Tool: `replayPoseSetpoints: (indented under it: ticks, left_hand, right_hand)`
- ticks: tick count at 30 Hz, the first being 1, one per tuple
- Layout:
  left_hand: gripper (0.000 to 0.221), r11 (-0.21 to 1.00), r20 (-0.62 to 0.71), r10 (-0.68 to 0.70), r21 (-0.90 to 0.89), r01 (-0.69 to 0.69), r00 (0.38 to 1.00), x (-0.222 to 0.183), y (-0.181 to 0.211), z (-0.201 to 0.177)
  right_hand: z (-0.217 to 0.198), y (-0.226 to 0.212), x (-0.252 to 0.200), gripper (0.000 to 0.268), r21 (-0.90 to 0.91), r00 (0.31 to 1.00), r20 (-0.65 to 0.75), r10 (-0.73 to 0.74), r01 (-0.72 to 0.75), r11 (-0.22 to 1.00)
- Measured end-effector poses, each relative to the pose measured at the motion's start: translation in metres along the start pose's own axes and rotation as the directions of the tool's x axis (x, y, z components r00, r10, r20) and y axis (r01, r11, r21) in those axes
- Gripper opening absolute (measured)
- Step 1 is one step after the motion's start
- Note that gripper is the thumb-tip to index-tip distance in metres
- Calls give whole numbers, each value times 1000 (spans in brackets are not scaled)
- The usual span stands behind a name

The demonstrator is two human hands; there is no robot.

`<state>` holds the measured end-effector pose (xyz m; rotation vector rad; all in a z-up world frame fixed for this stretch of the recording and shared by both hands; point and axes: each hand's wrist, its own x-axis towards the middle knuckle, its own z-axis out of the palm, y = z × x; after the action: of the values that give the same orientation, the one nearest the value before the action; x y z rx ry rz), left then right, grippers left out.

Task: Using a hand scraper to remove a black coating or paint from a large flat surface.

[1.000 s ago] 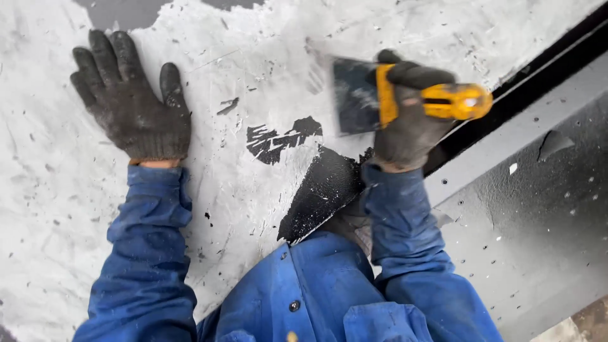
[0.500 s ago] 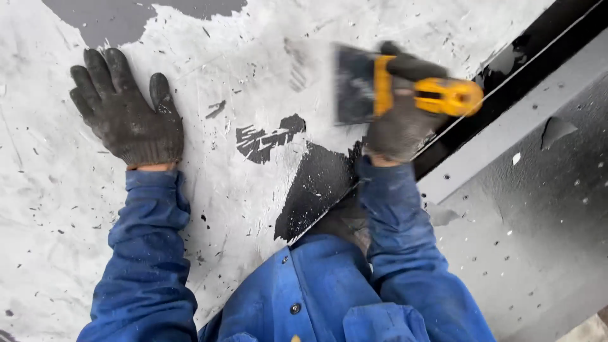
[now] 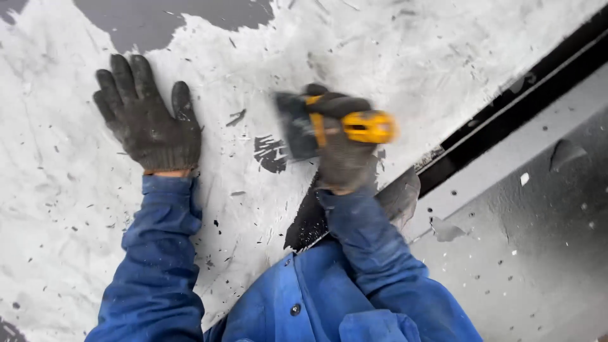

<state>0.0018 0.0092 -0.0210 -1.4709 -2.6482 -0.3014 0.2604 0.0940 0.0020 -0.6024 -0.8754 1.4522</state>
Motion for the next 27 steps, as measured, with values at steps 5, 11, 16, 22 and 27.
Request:
replayPoseSetpoints:
  ticks: [5,11,16,22,27]
  left_hand:
    - [69,998,190,-62,43,54,980,2,0,-10]
    - [76,985,248,-172,58,163,953,-9,-17,23]
    - [69,998,192,-48,53,38,980,1,2,-10]
    - [68,999,115,-24,36,20,993,6,-1,-8]
    - [79,995,236,-97,54,87,967,3,1,-13]
  right_hand:
    - [-8,-39,23,18,-428,983,81,-164,183,885]
    - [-32,-39,46,21,-348,995,55,-80,94,933]
    - [-20,-35,36,15,-308,995,6,-99,96,946]
    - [-26,-23,42,12,-628,978,55,-201,190,755]
    - [-11,-18,34,17,-261,990,75,-123,138,956]
